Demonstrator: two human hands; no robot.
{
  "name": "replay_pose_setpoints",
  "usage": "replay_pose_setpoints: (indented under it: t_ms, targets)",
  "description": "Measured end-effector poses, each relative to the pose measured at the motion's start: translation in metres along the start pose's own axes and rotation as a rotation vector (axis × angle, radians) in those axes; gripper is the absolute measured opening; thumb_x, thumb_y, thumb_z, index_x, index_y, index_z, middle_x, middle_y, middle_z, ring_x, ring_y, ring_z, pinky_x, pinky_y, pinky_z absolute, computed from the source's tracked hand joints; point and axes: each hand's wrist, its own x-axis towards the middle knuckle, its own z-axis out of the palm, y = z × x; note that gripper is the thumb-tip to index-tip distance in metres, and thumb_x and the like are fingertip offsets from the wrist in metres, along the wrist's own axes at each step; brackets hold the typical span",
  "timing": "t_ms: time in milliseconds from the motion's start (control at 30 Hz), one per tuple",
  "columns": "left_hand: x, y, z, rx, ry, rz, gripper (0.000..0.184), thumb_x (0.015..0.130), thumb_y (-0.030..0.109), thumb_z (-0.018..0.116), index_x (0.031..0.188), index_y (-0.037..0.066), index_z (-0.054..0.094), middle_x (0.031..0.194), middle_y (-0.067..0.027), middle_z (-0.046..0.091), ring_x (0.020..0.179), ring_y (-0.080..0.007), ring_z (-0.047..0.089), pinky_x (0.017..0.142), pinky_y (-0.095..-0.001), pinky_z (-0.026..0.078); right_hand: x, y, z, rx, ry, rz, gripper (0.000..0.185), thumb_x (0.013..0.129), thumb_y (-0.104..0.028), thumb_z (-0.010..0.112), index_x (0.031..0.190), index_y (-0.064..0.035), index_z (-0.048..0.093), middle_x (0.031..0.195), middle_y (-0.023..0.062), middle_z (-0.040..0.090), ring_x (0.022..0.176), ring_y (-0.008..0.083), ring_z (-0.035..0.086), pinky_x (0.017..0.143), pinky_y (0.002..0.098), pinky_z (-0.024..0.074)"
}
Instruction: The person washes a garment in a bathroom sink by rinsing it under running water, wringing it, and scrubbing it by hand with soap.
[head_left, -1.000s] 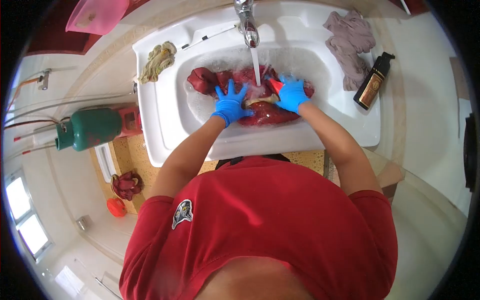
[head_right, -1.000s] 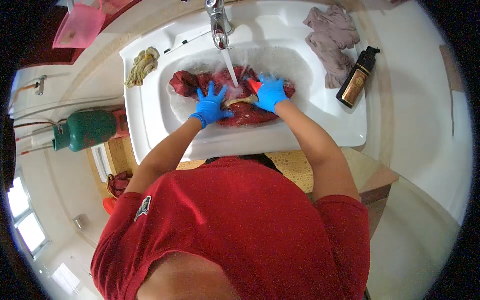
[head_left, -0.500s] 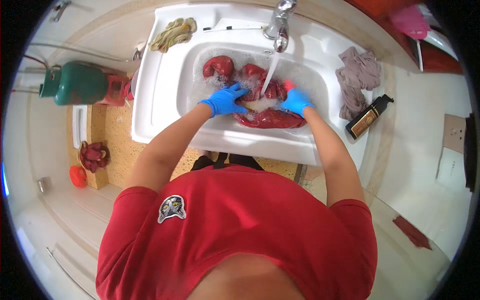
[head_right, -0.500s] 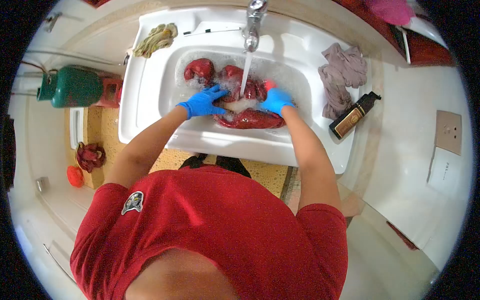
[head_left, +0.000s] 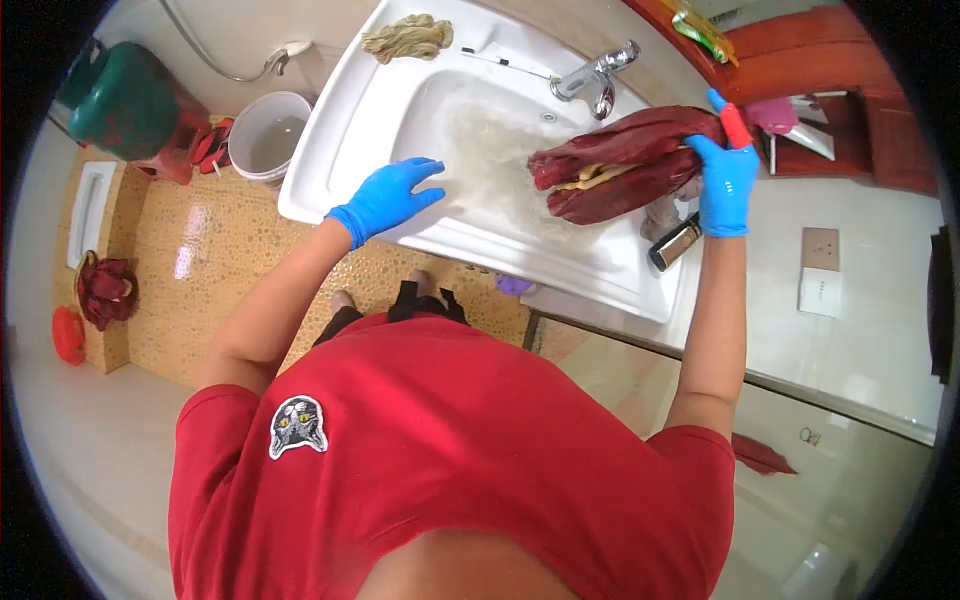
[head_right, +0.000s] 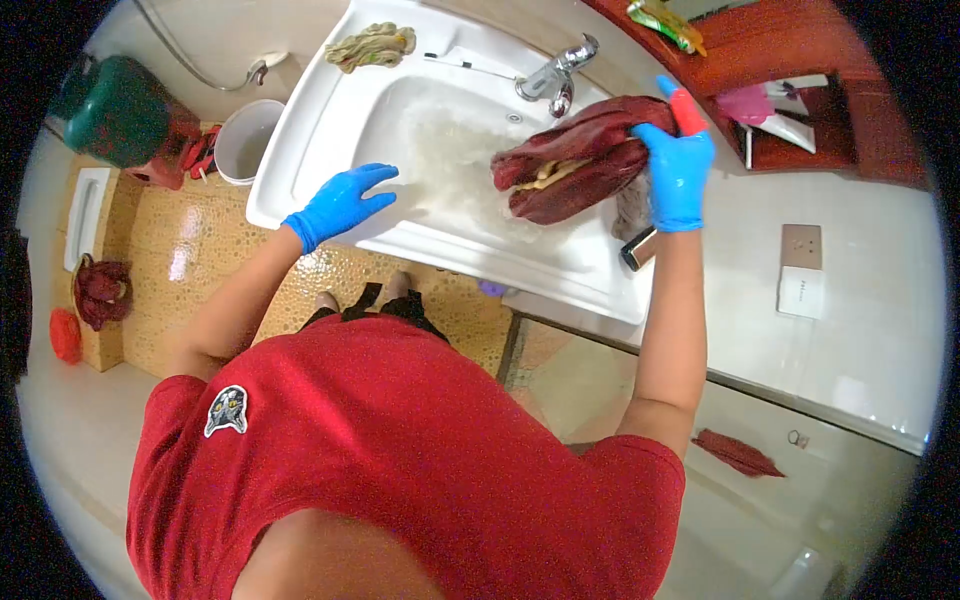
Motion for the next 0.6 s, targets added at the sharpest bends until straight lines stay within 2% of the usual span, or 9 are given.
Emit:
replay_pose_setpoints:
  t_ms: [100,300,400,533,600]
  targets:
    - [-0.028,-0.01,-0.017,-0.042,0.052,0.001,0.042,0.086,0.03,0.058,0.119,0.004,0.056,0.118,-0.0184,0.057,0.109,-0.0336,0.054,0.095,-0.0381,0.042,0.014,-0.028,-0.005,0.004,0.144,-0.028,0.051,0.066,0.014,0.06,0.115,-0.0007,0.06,0.106,0.0072,0.062,0.091,0.0144,0.058,0.083,0.0274,0.0476]
    - [-0.075,-0.028,-0.05,-0.181,0.169,-0.111,0.039,0.085,0.03,0.059,0.111,0.002,0.06,0.113,-0.0191,0.059,0.104,-0.0337,0.057,0.091,-0.0375,0.044,0.024,-0.047,0.003,0.125,0.441,-0.013,0.053,0.065,0.012,0.065,0.116,-0.0017,0.06,0.102,0.0101,0.061,0.087,0.0174,0.057,0.078,0.0298,0.0487]
    - [-0.091,-0.036,-0.059,-0.217,0.164,-0.153,0.039,0.085,0.03,0.059,0.111,0.001,0.06,0.113,-0.0188,0.06,0.104,-0.0328,0.057,0.091,-0.0368,0.044,0.016,-0.04,0.027,-0.016,0.48,-0.034,0.052,0.064,0.011,0.066,0.115,-0.0011,0.061,0.1,0.0094,0.061,0.085,0.0168,0.056,0.077,0.0299,0.048]
    - [-0.104,-0.034,-0.071,-0.289,0.23,-0.175,0.036,0.085,0.026,0.059,0.112,0.002,0.06,0.111,-0.0188,0.06,0.103,-0.0317,0.058,0.09,-0.0357,0.044,0.001,0.028,0.071,-0.053,0.358,-0.014,0.055,0.064,0.004,0.068,0.118,0.0003,0.057,0.094,0.0066,0.061,0.081,0.0151,0.056,0.073,0.0307,0.0474]
    - [-0.107,-0.029,-0.076,-0.274,0.258,-0.222,0.035,0.085,0.025,0.06,0.112,0.002,0.06,0.11,-0.0186,0.061,0.102,-0.0316,0.059,0.089,-0.0358,0.045,-0.018,0.073,0.1,-0.249,0.207,-0.043,0.057,0.067,-0.005,0.068,0.122,-0.0002,0.054,0.092,0.0097,0.064,0.08,0.0197,0.06,0.076,0.0341,0.0481]
